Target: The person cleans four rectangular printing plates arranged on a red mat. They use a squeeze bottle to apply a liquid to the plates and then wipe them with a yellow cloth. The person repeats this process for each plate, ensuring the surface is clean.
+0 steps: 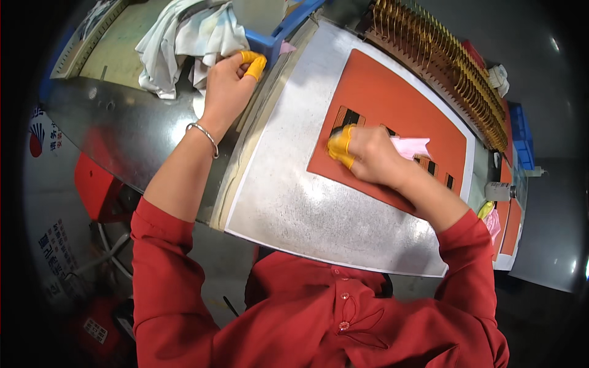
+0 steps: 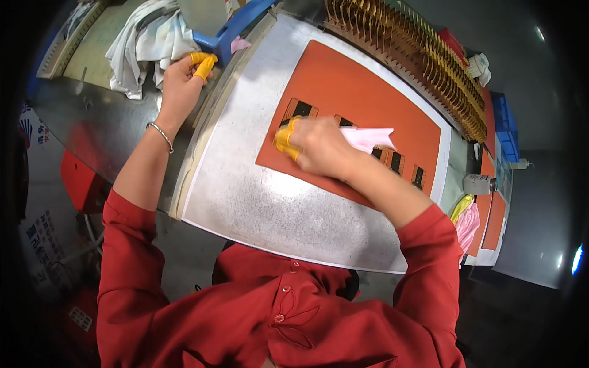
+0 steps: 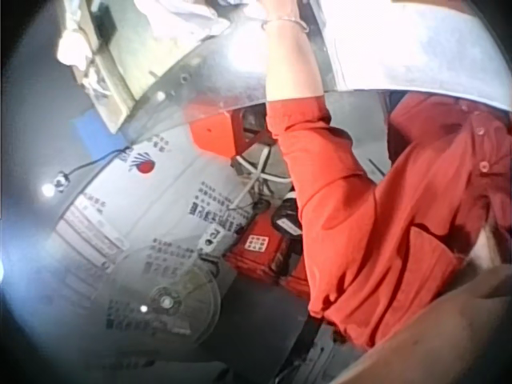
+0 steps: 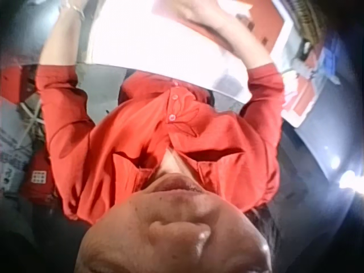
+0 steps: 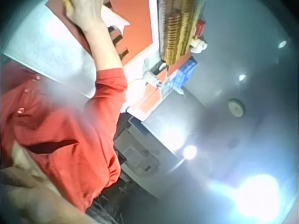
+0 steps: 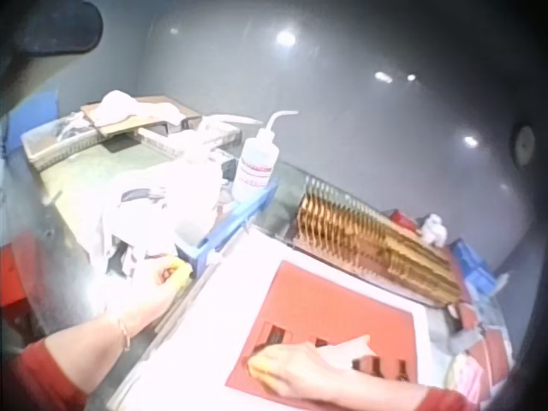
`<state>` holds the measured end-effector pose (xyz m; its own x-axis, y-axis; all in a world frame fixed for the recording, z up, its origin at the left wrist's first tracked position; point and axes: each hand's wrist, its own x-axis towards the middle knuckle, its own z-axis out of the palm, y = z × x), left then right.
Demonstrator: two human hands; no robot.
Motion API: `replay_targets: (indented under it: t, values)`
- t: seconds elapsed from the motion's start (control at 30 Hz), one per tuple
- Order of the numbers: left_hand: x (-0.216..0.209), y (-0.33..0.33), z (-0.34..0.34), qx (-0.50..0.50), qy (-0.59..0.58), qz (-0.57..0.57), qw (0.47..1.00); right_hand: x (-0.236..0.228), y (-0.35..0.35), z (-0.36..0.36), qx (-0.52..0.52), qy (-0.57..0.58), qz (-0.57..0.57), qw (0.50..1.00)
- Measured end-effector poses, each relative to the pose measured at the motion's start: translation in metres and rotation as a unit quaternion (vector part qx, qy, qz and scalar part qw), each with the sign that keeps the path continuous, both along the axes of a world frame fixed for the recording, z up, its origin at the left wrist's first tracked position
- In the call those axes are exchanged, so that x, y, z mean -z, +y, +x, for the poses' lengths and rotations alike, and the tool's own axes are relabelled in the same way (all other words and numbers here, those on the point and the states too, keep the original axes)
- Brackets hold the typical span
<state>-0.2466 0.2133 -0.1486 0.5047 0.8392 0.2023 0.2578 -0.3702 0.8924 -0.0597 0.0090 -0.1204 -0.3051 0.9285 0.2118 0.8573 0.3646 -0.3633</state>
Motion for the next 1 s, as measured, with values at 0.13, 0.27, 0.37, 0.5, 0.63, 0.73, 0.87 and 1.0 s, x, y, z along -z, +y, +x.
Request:
replay_targets:
  t: [0.13,0.27,0.37,0.5,0.63,0.73,0.87,1.0]
  values:
    - [-0.002,-0.003,0.002,0.009,-0.017,-0.018,1.000,-0.004,0.012,0.030,0.149,-0.010,-0.020,0.989]
    - [0.001,-0.004,0.000,0.006,-0.017,-0.031,0.999,0.002,-0.011,0.016,0.045,-0.023,0.039,0.998]
    - [-0.007,-0.009,0.004,0.019,0.012,-0.016,1.000,0.002,-0.026,0.019,0.055,-0.032,0.015,0.998]
    - [-0.005,-0.010,0.003,0.015,-0.014,-0.042,0.999,0.003,-0.021,0.023,0.088,-0.014,0.026,0.996]
    - [-0.004,-0.008,0.002,0.015,-0.018,-0.024,0.999,0.003,-0.005,0.022,0.084,0.006,0.048,0.995]
    - [-0.005,-0.010,0.005,0.020,-0.005,-0.021,1.000,-0.001,0.019,0.045,0.173,-0.032,-0.008,0.984]
    - [0.000,-0.010,0.000,0.025,-0.004,-0.020,0.999,0.003,0.002,0.009,0.030,-0.041,-0.031,0.998]
    - [-0.004,-0.010,0.005,0.028,-0.002,-0.020,0.999,-0.002,0.024,0.035,0.190,-0.025,-0.021,0.981]
